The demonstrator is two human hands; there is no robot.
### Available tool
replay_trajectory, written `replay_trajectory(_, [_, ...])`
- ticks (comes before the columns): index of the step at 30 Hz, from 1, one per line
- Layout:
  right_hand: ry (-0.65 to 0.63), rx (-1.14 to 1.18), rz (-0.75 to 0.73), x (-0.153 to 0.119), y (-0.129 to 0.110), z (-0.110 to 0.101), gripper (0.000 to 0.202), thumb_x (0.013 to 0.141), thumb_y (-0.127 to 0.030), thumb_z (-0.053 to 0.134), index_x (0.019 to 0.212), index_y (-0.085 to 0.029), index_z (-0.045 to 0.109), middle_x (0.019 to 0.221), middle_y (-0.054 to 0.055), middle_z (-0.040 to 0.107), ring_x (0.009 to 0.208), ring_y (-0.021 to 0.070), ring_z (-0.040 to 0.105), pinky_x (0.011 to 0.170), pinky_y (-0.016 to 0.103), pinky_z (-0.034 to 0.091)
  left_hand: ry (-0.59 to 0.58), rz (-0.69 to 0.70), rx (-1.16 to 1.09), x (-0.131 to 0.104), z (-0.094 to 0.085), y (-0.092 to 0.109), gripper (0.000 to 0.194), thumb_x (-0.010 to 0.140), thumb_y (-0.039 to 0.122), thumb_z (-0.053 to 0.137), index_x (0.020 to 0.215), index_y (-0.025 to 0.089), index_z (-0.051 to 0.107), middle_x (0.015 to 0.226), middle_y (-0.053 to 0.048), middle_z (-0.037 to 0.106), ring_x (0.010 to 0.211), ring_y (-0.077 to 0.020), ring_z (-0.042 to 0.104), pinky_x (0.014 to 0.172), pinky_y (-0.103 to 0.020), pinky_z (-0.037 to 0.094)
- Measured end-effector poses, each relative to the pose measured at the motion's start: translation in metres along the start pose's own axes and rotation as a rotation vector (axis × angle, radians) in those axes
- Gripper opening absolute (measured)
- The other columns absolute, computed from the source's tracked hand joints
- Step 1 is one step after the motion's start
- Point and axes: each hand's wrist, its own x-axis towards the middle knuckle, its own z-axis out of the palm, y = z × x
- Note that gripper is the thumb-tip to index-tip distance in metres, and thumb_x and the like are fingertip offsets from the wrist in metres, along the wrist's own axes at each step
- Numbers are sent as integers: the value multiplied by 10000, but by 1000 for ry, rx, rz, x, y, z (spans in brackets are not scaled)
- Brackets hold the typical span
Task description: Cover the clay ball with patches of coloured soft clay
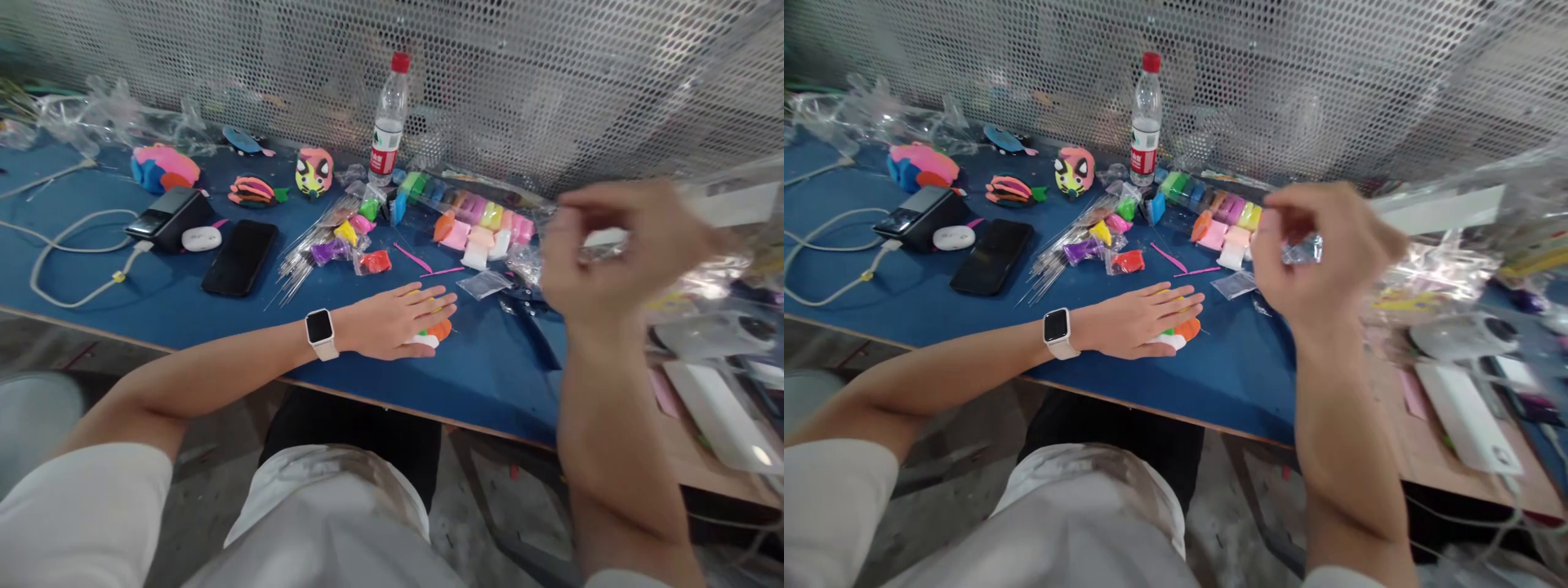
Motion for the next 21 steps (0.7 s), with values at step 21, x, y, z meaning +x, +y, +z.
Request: replay_trajectory(21, [-502, -149, 64, 24, 40, 99, 168, 1021, -356, 794, 1117, -242, 872, 1267, 155, 835, 1144, 386, 753, 1002, 543, 607, 13, 22, -115, -3, -3, -8, 850, 1247, 665, 384, 1910, 142, 286, 1986, -153, 230, 1882, -334, 182, 1549, -590, 55])
